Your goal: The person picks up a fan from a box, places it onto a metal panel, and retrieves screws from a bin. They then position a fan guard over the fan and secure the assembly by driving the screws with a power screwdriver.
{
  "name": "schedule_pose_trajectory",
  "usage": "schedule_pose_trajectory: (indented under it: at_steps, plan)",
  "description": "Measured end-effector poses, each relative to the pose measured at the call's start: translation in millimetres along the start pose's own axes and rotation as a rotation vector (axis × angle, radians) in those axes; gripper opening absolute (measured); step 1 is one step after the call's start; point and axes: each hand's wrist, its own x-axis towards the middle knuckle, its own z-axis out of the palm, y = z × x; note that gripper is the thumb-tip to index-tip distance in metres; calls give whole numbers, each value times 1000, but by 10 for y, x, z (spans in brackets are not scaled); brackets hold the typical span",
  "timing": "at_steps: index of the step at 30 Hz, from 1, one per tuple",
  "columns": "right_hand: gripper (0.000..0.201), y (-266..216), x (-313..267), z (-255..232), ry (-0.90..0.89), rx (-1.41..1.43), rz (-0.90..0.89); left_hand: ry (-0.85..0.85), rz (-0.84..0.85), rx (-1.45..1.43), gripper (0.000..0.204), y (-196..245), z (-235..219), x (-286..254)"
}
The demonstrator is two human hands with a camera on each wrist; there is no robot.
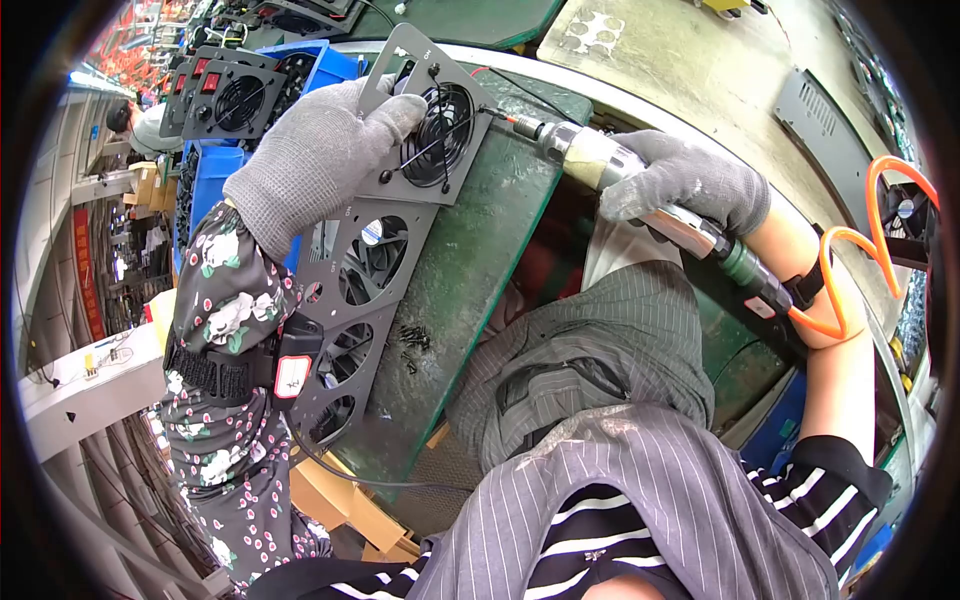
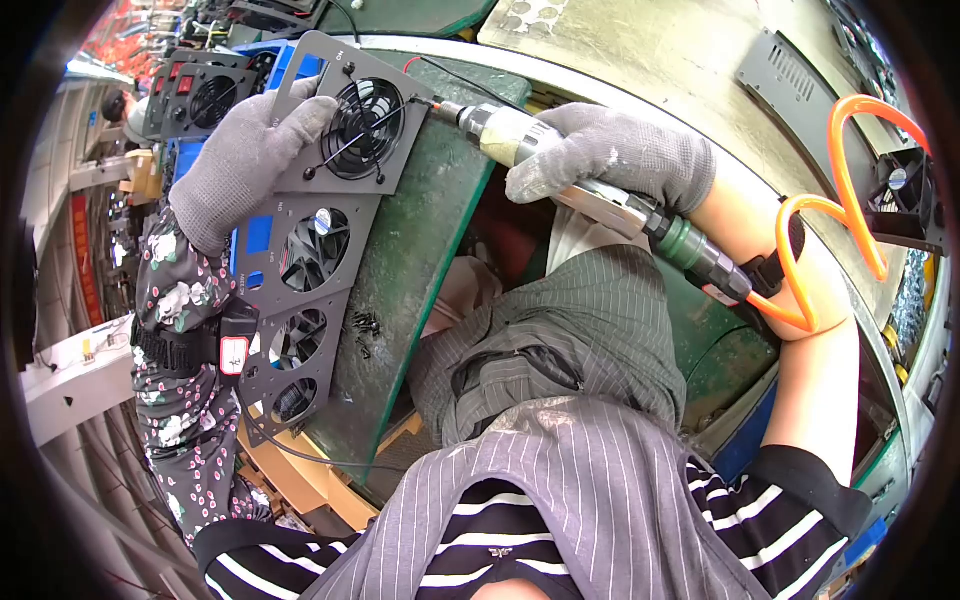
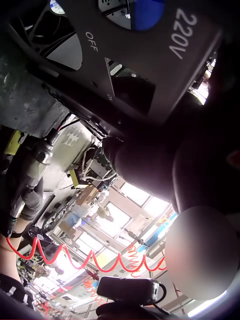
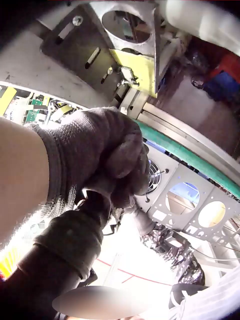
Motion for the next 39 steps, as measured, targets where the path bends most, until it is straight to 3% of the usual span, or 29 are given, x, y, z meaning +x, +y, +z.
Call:
schedule_pose_trajectory:
  at_steps: [5, 7, 9, 13, 15, 18, 21, 22, 23, 25, 27, 28, 30, 32, 34, 35, 36, 37, 39]
  plan:
    - [45, 116, -15, 70, 40, -70, -136, 26, 18, -58, 40, -77, -24, 16]
    - [45, 238, -161, 150, 45, 42, -55, -41, 34, 34, 44, -58, -27, 24]
    - [70, 483, -252, 324, 49, 144, -68, -27, 12, 45, 44, -3, -28, -2]
    - [69, 619, -403, 701, -68, 237, 86, -68, -49, 120, 43, 23, -15, -29]
    - [56, 783, -332, 870, -45, 151, -53, -17, 32, 155, 42, -39, -10, -19]
    - [62, 722, -306, 973, 0, 52, -22, -99, 100, 205, 42, 50, -68, -13]
    - [64, 627, -280, 1077, 29, -87, -3, -33, 126, 195, 42, 75, -28, -104]
    - [64, 574, -291, 1070, 44, -87, 0, -31, 261, 369, 45, 97, -30, -77]
    - [64, 549, -304, 1066, 75, -71, -7, 29, 412, 498, 34, 88, 7, 62]
    - [63, 691, -347, 1135, 50, -72, 14, -33, 192, 7, 52, 221, 116, -127]
    - [61, 766, -366, 1205, 135, -210, -25, 111, 152, 166, 58, 355, 13, -534]
    - [59, 817, -358, 1204, 174, -263, -43, 62, 199, 47, 64, 175, 106, -334]
    - [63, 752, -392, 1234, 225, -272, -68, 105, 178, -112, 65, 121, 123, -748]
    - [64, 716, -411, 1225, 233, -332, -40, 894, 785, 574, 13, -139, 222, -1132]
    - [64, 753, -410, 1230, 239, -303, -54, 547, 211, -123, 25, -157, 451, -1575]
    - [64, 767, -413, 1220, 252, -278, -73, 545, 281, -165, 29, -381, 675, -1673]
    - [64, 778, -412, 1231, 242, -263, -64, 379, -54, -210, 29, -365, 783, -1872]
    - [64, 801, -402, 1247, 234, -265, -60, 421, -81, -178, 29, -563, 1024, -1970]
    - [64, 831, -388, 1264, 239, -229, -40, 442, -296, -265, 29, -748, 1329, -2127]
